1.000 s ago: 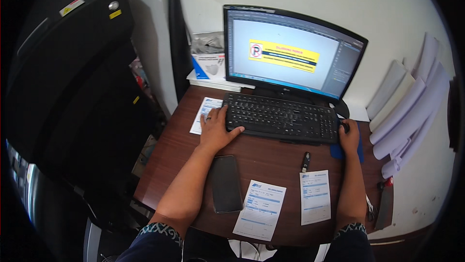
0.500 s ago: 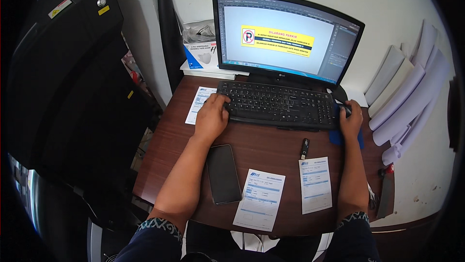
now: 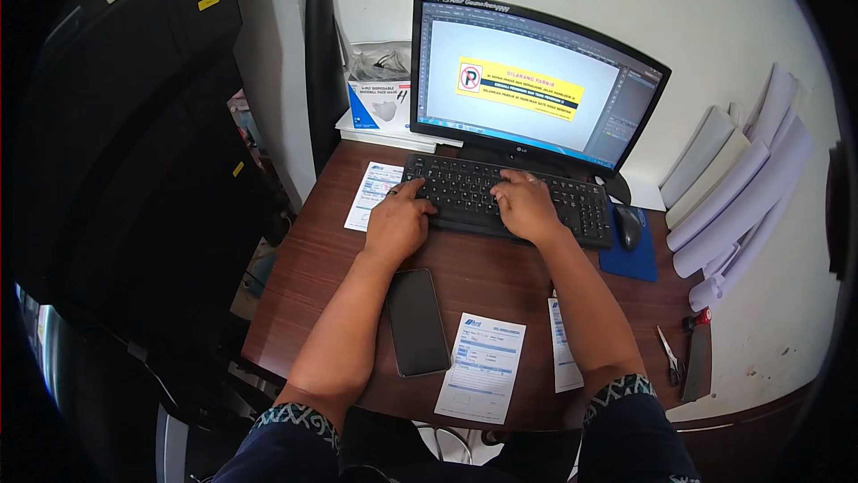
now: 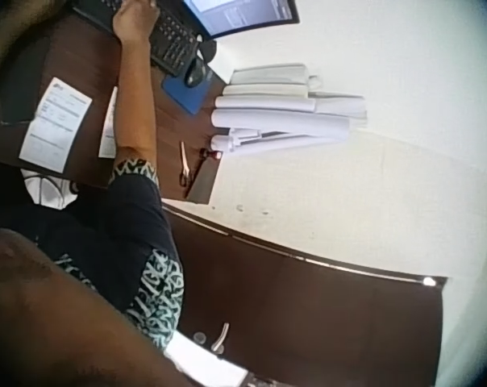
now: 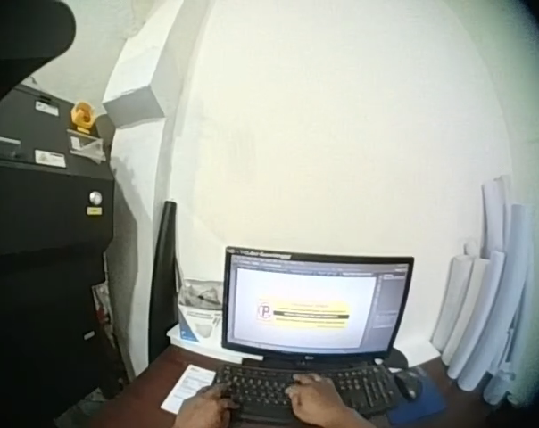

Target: Checking documents and using design software to prepare a sign for printing.

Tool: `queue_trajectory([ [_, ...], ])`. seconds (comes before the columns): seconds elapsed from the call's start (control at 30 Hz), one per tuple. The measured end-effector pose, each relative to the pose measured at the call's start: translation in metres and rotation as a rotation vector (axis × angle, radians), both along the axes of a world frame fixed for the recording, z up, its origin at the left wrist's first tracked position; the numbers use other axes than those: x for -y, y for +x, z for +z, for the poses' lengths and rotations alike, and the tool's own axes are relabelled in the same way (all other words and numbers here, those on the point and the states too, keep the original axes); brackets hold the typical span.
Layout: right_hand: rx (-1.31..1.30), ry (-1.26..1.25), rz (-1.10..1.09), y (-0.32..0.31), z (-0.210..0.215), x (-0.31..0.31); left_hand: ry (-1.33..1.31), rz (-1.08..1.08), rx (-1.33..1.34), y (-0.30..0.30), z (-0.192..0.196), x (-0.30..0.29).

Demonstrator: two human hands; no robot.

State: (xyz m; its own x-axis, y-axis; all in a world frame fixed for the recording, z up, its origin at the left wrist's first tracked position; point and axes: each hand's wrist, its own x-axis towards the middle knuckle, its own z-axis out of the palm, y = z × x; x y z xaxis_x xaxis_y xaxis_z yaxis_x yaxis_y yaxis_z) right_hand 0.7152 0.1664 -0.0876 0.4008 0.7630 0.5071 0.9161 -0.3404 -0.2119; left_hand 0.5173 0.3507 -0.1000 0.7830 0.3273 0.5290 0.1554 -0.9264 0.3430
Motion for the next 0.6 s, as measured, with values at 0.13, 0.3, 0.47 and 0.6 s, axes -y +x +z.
queue_trajectory([
  [0.13,0.033,0.143,0.054,-0.007,0.017,0.029,-0.083,0.02,0.131,-0.008,0.002,-0.005],
  [0.3,0.175,0.408,-0.35,0.057,0.016,0.162,-0.034,0.03,0.243,0.002,0.001,-0.004],
  [0.47,0.046,0.57,-0.545,0.101,-0.024,0.213,-0.047,0.064,0.224,0.003,-0.003,-0.004],
  [0.6,-0.023,0.385,-0.567,0.098,-0.034,0.196,-0.025,0.094,0.194,0.002,-0.008,-0.007],
])
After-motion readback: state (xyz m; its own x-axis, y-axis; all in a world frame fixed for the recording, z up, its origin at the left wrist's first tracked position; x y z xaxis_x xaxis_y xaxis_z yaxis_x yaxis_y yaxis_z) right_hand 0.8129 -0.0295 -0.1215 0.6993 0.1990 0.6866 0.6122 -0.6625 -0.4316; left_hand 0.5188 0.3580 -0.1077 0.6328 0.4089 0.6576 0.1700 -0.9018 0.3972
